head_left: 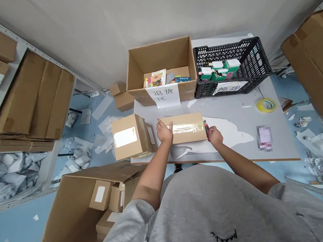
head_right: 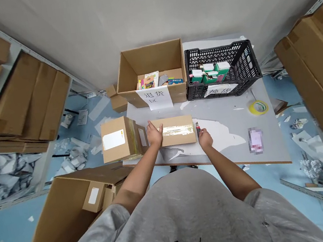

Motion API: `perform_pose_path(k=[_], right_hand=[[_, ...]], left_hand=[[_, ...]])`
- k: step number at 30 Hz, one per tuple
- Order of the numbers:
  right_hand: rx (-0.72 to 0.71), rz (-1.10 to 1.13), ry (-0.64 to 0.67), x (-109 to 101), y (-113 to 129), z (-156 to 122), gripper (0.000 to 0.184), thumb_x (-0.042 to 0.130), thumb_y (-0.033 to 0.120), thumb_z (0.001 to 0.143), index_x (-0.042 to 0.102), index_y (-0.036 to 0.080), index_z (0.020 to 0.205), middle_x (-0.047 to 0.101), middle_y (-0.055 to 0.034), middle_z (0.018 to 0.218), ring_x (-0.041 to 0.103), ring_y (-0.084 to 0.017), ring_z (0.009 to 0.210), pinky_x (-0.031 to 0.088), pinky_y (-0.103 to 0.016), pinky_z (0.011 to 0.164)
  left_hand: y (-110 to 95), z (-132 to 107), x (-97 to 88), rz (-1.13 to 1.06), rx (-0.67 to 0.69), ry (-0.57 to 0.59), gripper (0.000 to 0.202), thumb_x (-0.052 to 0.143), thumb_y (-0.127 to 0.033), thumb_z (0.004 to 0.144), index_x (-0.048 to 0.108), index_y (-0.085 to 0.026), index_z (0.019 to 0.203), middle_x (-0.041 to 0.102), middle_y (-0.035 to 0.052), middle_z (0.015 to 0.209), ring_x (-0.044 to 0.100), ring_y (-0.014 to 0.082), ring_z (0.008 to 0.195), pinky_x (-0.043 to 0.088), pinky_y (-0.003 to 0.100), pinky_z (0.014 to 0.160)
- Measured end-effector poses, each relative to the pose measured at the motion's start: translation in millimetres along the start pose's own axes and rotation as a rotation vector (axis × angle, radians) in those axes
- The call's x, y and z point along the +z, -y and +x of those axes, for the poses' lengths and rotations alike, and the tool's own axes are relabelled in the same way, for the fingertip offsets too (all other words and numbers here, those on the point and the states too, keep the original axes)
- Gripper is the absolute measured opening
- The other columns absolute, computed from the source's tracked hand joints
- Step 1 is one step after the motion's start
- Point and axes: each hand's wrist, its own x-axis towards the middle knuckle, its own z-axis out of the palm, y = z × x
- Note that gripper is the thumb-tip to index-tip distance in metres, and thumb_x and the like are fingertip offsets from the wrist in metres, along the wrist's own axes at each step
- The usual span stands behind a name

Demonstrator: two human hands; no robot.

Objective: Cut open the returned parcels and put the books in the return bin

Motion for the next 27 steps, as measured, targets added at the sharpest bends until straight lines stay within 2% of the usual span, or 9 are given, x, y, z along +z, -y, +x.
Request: perform_pose_path(k=[5,10,14,16,18,22,25,27], right_hand=[[0.013,-0.193,0.082,18.7,-11.7,26.7,0.037,0.056,0.04,0.096,0.063,0.017,0.124,0.063,-0.0223,0.129,0.065,-0.035,0.118,0.054,-0.044,0.089],[-0.003,-0.184,0.013,38.2,-9.0,47.1,0.04,0.061,0.042,0.091,0.061,0.018,0.123,0.061,-0.0225,0.124,0.062,-0.038,0.123,0.054,-0.055,0.094],[0.022,-0.145,0.043,39.7,-13.6,57.0,0.038,0.065,0.037,0.087,0.06,0.015,0.118,0.059,-0.0245,0.124,0.061,-0.039,0.123,0.052,-0.057,0.098],[0.02,-0.023,0.059,32.2,-17.3,59.8,0.037,0.068,0.034,0.082,0.06,0.016,0.114,0.061,-0.0217,0.118,0.065,-0.036,0.112,0.054,-0.052,0.095],[0.013,0.13,0.083,19.2,-19.2,60.5,0.036,0.066,0.036,0.083,0.059,0.016,0.112,0.064,-0.0159,0.104,0.068,-0.03,0.092,0.057,-0.045,0.083],[-0.049,0.294,0.096,-14.4,-4.2,50.7,0.043,0.049,0.041,0.094,0.052,0.016,0.129,0.063,-0.0035,0.079,0.06,-0.02,0.063,0.052,-0.033,0.061],[-0.27,0.356,0.095,-35.4,30.0,31.2,0.049,0.044,0.051,0.099,0.049,0.024,0.14,0.067,-0.0016,0.081,0.06,-0.02,0.061,0.049,-0.03,0.06],[-0.465,0.218,0.104,-44.0,60.8,14.7,0.047,0.048,0.053,0.1,0.057,0.026,0.137,0.073,-0.0056,0.092,0.066,-0.024,0.074,0.051,-0.032,0.069]], left_hand=[[-1.0,-6.2,4.2,0.01,-0.024,-0.014,0.088,0.047,-0.06,0.102,0.021,-0.007,0.167,0.054,0.0258,0.147,0.051,0.0365,0.139,0.043,0.041,0.113],[8.2,-2.8,5.8,-0.118,-0.056,-0.027,0.09,0.057,-0.06,0.099,0.022,-0.013,0.167,0.049,0.022,0.156,0.05,0.0343,0.143,0.044,0.039,0.114],[22.7,-10.2,0.9,-0.234,-0.051,0.0,0.085,0.064,-0.053,0.097,0.027,-0.015,0.163,0.048,0.0189,0.159,0.049,0.0307,0.145,0.044,0.036,0.115],[31.2,-22.8,-2.6,-0.241,-0.059,0.054,0.087,0.067,-0.055,0.094,0.03,-0.014,0.161,0.049,0.0207,0.158,0.049,0.0327,0.145,0.044,0.038,0.114],[39.5,-37.7,-6.0,-0.227,-0.073,0.109,0.087,0.069,-0.057,0.092,0.033,-0.014,0.159,0.048,0.0225,0.158,0.049,0.0347,0.145,0.044,0.039,0.113],[49.4,-53.5,-11.4,-0.199,-0.138,0.243,0.072,0.063,-0.062,0.095,0.044,-0.016,0.147,0.058,0.0215,0.147,0.059,0.0332,0.135,0.049,0.038,0.103],[49.0,-46.9,-15.2,-0.178,-0.154,0.313,0.06,0.057,-0.061,0.099,0.048,-0.017,0.138,0.062,0.0201,0.14,0.065,0.0318,0.126,0.051,0.037,0.096],[46.8,-38.5,-17.7,-0.171,-0.133,0.326,0.056,0.055,-0.06,0.1,0.049,-0.018,0.136,0.063,0.0199,0.139,0.066,0.0318,0.124,0.052,0.037,0.095]])
